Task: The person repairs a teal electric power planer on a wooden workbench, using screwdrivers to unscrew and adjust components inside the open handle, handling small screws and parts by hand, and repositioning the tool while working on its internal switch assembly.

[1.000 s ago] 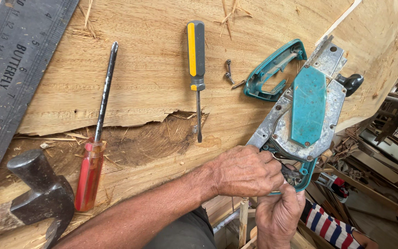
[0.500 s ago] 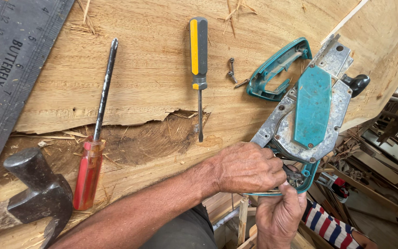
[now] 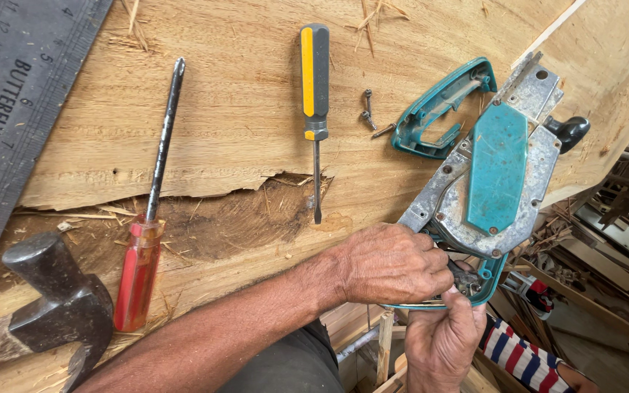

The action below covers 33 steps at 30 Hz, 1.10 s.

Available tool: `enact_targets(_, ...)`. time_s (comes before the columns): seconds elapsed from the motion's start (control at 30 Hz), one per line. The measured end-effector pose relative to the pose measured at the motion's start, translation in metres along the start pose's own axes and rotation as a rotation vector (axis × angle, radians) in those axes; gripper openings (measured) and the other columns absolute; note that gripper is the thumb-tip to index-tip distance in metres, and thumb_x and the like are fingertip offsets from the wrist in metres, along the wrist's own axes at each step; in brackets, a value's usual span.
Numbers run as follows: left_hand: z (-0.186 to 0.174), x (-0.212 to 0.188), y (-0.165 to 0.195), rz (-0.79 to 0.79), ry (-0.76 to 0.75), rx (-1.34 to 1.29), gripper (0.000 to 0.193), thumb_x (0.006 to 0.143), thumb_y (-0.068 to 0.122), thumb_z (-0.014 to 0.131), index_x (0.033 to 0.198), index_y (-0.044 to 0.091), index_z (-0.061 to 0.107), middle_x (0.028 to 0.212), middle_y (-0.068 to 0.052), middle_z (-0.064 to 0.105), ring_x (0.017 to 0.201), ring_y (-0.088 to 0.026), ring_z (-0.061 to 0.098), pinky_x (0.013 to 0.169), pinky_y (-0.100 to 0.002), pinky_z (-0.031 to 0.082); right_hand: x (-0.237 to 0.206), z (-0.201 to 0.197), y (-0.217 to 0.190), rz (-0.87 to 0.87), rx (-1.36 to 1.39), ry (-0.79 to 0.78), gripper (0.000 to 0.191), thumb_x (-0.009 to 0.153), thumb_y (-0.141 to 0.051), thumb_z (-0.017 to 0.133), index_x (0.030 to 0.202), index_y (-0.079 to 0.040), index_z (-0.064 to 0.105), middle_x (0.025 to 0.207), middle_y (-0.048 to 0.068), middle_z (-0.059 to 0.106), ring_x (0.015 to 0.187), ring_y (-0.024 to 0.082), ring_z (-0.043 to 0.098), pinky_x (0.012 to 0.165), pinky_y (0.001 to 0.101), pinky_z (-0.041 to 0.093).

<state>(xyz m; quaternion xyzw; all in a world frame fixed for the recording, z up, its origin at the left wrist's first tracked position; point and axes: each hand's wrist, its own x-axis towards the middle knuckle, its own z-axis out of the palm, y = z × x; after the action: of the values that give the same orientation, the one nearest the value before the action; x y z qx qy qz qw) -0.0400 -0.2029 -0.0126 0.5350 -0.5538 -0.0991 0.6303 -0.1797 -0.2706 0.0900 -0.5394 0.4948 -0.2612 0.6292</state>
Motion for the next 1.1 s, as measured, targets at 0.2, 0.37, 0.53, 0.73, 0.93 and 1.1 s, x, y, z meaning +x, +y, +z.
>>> enact_targets(0.2,0.009,0.001,0.0,0.004,0.033,0.028,0.016,0.086,0.022,0.066,0.082,0.007,0.063,0.079,-0.006,0.066,0.08,-0.024,0.072,0.064,-0.038,0.058,0.002,-0.011,0.001,-0.027,-0.081,0.044,0.051,0.091,0.006,0.05,0.143,0.003,0.049,0.13,0.013,0.063,0.123,0.024,0.062,0.108,0.0435,0.054)
enact_targets(0.37,-0.025,-0.012,0.025,-0.01,0.033,0.137,0.012,0.093,0.023,0.065,0.094,0.011,0.065,0.092,-0.003,0.065,0.089,-0.021,0.068,0.068,-0.034,0.054,0.024,-0.013,0.01,-0.035,-0.113,0.002,0.053,0.092,0.005,0.05,0.145,0.001,0.049,0.129,0.016,0.063,0.122,0.029,0.063,0.105,0.0501,0.053)
enact_targets(0.53,-0.114,-0.058,0.072,-0.278,0.151,0.28,0.026,0.093,0.027,0.061,0.105,0.003,0.065,0.1,-0.012,0.066,0.093,-0.023,0.067,0.079,-0.035,0.056,0.033,-0.013,0.024,0.025,-0.063,-0.125,0.054,0.092,0.005,0.049,0.147,0.0,0.05,0.128,0.018,0.064,0.12,0.034,0.063,0.102,0.0566,0.053)
enact_targets(0.73,-0.2,-0.08,0.08,-0.814,-0.14,0.865,0.035,0.086,-0.004,0.067,0.121,-0.005,0.064,0.095,-0.018,0.066,0.084,-0.027,0.065,0.065,-0.038,0.058,0.037,-0.024,0.038,0.045,0.006,-0.262,0.056,0.093,0.004,0.048,0.149,-0.002,0.05,0.126,0.021,0.064,0.119,0.039,0.063,0.099,0.0645,0.053)
enact_targets(0.93,-0.196,-0.069,0.058,-0.63,-0.179,0.956,0.046,0.089,0.004,0.063,0.134,-0.004,0.058,0.115,-0.021,0.063,0.099,-0.028,0.063,0.08,-0.04,0.056,0.023,-0.011,0.039,-0.018,0.089,-0.137,0.056,0.094,0.005,0.047,0.15,-0.003,0.05,0.126,0.023,0.064,0.116,0.04,0.065,0.096,0.0663,0.055)
enact_targets(1.1,-0.207,-0.019,0.0,-0.179,-0.316,1.012,0.061,0.082,0.041,0.059,0.13,0.002,0.059,0.136,-0.017,0.058,0.123,-0.031,0.055,0.096,-0.049,0.048,0.017,0.008,0.023,-0.008,0.12,-0.185,0.047,0.095,0.005,0.052,0.141,0.0,0.052,0.124,0.021,0.064,0.113,0.038,0.066,0.095,0.0637,0.056)
